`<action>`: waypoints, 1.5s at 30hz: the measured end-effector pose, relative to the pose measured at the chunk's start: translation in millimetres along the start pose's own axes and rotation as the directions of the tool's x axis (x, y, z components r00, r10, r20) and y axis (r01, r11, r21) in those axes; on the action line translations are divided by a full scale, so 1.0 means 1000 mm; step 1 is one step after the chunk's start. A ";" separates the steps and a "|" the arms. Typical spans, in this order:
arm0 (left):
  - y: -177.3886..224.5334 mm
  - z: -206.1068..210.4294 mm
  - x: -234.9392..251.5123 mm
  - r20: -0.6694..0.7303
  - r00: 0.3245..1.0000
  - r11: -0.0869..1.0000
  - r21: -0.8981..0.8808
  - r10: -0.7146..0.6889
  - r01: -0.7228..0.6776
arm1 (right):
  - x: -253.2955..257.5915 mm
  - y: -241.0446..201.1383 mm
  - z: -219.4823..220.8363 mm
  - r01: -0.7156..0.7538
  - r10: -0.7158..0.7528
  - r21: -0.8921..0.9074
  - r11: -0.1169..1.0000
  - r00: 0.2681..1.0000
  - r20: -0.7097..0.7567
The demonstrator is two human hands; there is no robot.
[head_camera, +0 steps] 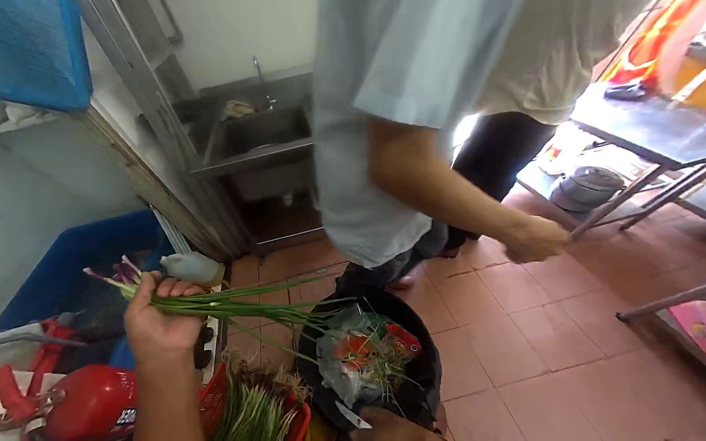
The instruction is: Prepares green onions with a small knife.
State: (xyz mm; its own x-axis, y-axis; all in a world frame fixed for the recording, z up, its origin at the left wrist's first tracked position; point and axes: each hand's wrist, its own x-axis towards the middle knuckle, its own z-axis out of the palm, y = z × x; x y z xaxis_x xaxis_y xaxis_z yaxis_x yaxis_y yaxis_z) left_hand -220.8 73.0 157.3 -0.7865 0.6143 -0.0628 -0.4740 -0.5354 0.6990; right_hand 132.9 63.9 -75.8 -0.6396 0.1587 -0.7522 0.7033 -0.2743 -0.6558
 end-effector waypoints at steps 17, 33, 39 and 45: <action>0.030 -0.038 -0.017 -0.001 1.000 0.984 -0.177 -0.030 0.029 | -0.002 -0.127 -0.031 0.542 -0.563 0.730 0.416 0.784 -0.261; 0.028 -0.047 0.002 -0.253 0.964 0.979 -0.163 0.078 -0.122 | -0.037 -0.030 -0.056 0.410 -0.381 0.752 0.516 0.896 -0.226; 0.004 -0.034 -0.010 -0.320 0.947 0.980 -0.185 0.009 -0.072 | -0.038 -0.074 -0.022 0.570 -0.391 0.574 0.587 0.821 -0.416; -0.010 -0.030 -0.024 -0.232 0.972 0.968 -0.249 -0.043 -0.016 | -0.064 -0.129 -0.016 0.712 -0.494 0.441 0.547 0.699 -0.517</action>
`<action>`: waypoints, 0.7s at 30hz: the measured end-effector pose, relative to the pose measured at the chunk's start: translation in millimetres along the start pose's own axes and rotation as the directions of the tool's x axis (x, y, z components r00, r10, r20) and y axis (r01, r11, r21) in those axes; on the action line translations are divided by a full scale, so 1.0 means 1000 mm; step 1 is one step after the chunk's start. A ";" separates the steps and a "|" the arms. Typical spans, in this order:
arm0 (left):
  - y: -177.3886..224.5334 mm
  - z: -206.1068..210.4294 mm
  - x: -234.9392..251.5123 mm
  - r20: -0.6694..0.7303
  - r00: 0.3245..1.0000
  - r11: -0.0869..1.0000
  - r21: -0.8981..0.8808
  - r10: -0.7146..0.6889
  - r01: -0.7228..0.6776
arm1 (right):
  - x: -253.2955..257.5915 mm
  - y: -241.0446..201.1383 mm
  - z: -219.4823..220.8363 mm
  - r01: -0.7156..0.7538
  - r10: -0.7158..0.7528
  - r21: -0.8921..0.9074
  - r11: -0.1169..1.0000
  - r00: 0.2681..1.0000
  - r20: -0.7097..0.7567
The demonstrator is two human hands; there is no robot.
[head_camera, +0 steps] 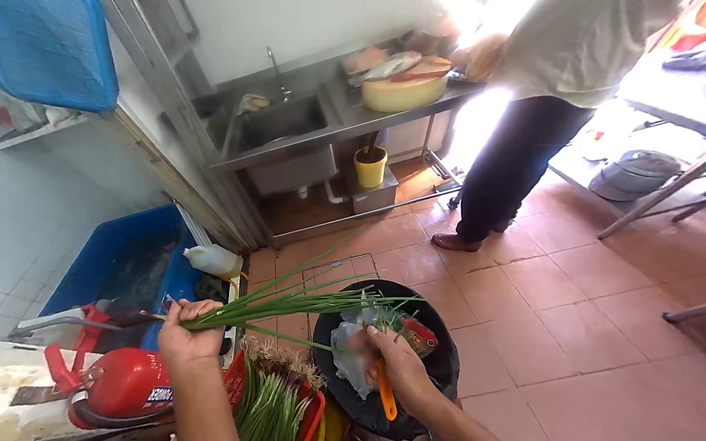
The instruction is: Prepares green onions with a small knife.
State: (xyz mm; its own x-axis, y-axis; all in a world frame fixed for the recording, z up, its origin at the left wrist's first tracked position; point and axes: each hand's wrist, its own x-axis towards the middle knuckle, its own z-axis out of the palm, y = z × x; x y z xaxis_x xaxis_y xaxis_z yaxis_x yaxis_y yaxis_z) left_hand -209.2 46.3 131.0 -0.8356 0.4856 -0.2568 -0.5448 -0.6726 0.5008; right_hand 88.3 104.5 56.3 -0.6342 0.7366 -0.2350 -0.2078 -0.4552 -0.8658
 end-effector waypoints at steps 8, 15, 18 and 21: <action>-0.011 -0.007 -0.013 0.001 0.998 0.998 0.008 -0.067 0.067 | 0.016 -0.009 0.017 -0.066 0.043 -0.363 0.929 0.996 -0.072; -0.017 -0.020 -0.016 -0.032 0.993 0.994 0.007 -0.112 0.112 | 0.016 0.003 0.022 -0.100 0.092 -0.184 0.978 0.994 -0.053; -0.019 -0.030 -0.016 -0.027 0.988 0.988 -0.032 -0.153 0.152 | 0.017 0.007 0.018 -0.166 0.168 -0.065 0.984 0.985 0.036; -0.021 -0.037 -0.013 -0.065 0.978 0.979 -0.044 -0.200 0.198 | 0.009 0.011 0.006 -0.293 0.261 0.087 0.952 0.928 0.268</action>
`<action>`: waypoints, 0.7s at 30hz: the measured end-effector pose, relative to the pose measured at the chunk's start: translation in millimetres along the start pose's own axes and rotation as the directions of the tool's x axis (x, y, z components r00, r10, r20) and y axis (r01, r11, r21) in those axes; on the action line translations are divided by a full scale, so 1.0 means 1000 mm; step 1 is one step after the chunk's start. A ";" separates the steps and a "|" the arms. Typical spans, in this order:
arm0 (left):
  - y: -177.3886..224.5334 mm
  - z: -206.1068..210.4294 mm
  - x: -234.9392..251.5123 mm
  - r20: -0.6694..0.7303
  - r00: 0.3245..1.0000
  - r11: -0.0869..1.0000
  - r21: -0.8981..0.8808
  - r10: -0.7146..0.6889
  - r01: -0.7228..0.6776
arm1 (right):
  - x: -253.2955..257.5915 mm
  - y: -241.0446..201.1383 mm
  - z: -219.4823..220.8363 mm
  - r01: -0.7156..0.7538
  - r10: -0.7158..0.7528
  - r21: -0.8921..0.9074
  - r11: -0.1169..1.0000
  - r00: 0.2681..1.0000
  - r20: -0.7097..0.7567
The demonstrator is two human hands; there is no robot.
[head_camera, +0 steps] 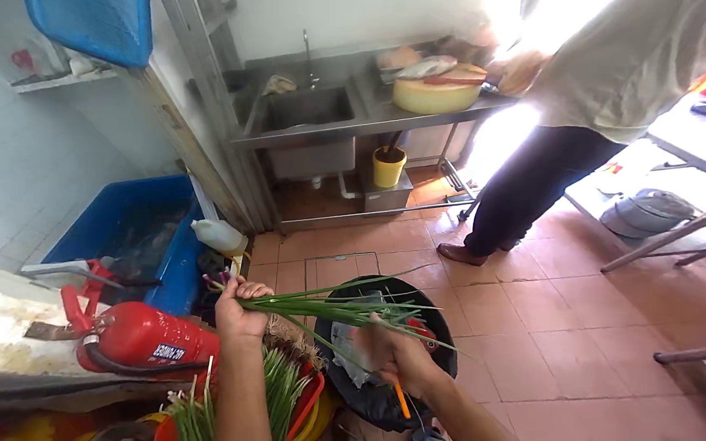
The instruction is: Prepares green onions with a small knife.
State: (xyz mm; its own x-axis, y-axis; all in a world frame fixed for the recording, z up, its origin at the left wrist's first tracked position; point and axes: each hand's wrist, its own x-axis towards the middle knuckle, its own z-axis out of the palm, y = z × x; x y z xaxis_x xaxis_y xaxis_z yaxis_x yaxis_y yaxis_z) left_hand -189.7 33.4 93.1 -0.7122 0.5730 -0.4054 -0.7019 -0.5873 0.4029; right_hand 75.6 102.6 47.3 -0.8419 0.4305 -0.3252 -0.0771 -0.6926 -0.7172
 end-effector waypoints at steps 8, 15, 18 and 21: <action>0.148 -0.045 -0.023 0.086 0.962 0.921 0.276 0.260 -0.274 | -0.036 0.047 -0.071 -0.080 0.067 -0.092 0.993 0.988 -0.138; 0.226 -0.138 -0.062 -0.247 0.902 0.505 0.862 0.353 0.039 | -0.029 0.117 -0.110 -0.406 0.211 -0.293 0.866 0.826 -0.522; 0.192 -0.227 -0.016 -0.366 0.791 0.187 0.930 0.490 0.315 | -0.027 0.122 -0.093 -0.395 0.143 -0.366 0.842 0.819 -0.555; 0.138 -0.300 0.012 -0.401 0.803 -0.181 0.837 0.441 0.517 | -0.030 0.120 -0.090 -0.389 0.098 -0.448 0.805 0.832 -0.546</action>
State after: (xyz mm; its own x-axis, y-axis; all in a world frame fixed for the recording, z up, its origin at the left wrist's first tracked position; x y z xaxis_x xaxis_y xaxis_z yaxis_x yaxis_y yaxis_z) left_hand -293.2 -212.1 -102.6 -0.8783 -0.0281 -0.4772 -0.2477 0.8806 0.4040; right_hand 139.1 58.7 -84.1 -0.4162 0.6061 -0.6778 0.5051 -0.4657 -0.7266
